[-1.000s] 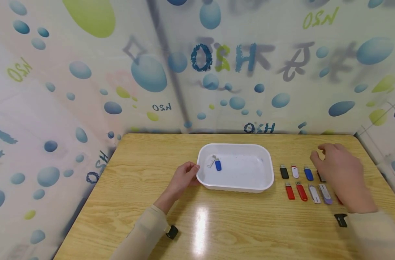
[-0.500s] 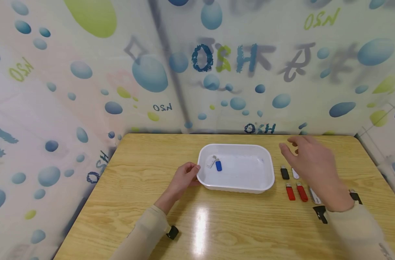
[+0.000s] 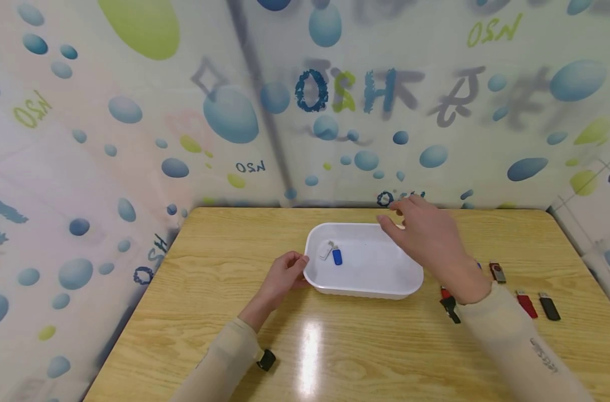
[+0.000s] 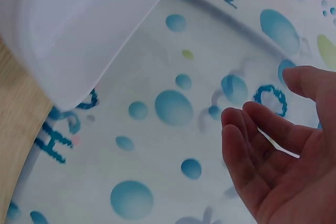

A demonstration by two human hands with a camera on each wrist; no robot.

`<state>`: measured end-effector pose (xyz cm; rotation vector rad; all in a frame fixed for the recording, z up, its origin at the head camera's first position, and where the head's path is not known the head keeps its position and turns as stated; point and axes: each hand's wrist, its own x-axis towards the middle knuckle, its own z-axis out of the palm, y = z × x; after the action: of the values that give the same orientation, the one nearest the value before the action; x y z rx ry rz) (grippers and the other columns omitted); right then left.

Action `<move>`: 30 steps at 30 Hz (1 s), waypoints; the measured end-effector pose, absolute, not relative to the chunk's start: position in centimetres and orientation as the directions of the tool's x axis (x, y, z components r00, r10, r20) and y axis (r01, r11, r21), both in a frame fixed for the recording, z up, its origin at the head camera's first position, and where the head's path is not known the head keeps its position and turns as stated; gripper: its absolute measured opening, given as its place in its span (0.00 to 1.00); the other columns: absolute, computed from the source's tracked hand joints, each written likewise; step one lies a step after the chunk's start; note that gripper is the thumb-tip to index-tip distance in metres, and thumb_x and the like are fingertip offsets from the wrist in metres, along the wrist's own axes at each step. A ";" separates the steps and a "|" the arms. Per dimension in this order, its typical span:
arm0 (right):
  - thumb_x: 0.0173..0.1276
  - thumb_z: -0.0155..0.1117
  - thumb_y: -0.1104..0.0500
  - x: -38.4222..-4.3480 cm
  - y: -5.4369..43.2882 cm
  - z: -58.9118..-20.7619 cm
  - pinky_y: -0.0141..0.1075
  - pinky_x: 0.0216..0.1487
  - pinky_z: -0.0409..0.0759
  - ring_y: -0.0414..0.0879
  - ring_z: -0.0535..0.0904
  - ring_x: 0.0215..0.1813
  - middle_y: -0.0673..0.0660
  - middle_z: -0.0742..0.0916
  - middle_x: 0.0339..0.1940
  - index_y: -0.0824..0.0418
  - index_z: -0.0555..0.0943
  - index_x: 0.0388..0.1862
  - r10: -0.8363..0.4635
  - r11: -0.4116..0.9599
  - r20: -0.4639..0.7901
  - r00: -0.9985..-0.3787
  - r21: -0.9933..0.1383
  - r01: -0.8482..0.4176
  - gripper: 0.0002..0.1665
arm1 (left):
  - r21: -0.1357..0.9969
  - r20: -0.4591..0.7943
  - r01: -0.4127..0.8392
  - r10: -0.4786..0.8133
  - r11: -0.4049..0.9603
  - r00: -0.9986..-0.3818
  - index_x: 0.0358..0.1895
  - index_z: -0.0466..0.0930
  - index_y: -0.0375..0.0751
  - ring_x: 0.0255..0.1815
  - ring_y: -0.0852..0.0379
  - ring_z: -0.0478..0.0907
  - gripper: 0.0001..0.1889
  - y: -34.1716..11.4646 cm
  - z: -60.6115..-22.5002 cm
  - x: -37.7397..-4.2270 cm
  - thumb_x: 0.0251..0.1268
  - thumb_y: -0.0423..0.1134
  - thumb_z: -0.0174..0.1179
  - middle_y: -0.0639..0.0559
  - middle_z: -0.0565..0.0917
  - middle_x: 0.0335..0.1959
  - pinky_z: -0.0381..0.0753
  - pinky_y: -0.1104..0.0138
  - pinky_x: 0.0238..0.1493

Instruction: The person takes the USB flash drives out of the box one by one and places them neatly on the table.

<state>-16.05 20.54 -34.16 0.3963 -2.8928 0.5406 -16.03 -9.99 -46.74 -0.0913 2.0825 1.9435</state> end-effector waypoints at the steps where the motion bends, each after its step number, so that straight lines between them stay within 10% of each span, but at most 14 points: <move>1: 0.78 0.60 0.41 -16.2 20.1 -34.1 0.50 0.33 0.85 0.55 0.85 0.43 0.63 0.86 0.47 0.66 0.83 0.58 -0.238 0.897 0.214 -0.947 -0.326 -0.299 0.30 | 0.967 -0.251 -0.239 0.151 0.090 -0.956 0.54 0.74 0.22 0.52 0.40 0.84 0.18 -10.0 -46.7 -16.0 0.83 0.39 0.53 0.32 0.79 0.54 0.90 0.56 0.51; 30: 0.75 0.66 0.43 -21.9 11.9 -37.1 0.47 0.48 0.89 0.50 0.84 0.45 0.58 0.86 0.53 0.59 0.84 0.60 -0.523 0.837 -0.021 -0.852 -0.201 -0.509 0.25 | 0.970 -0.234 -0.220 0.156 0.103 -0.960 0.53 0.75 0.23 0.51 0.42 0.84 0.18 -10.0 -47.1 -16.1 0.83 0.40 0.53 0.33 0.80 0.53 0.90 0.56 0.50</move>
<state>-21.93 11.87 -37.10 0.8679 -3.0826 0.3043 -16.07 -10.05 -47.07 -0.0627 2.1066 1.9327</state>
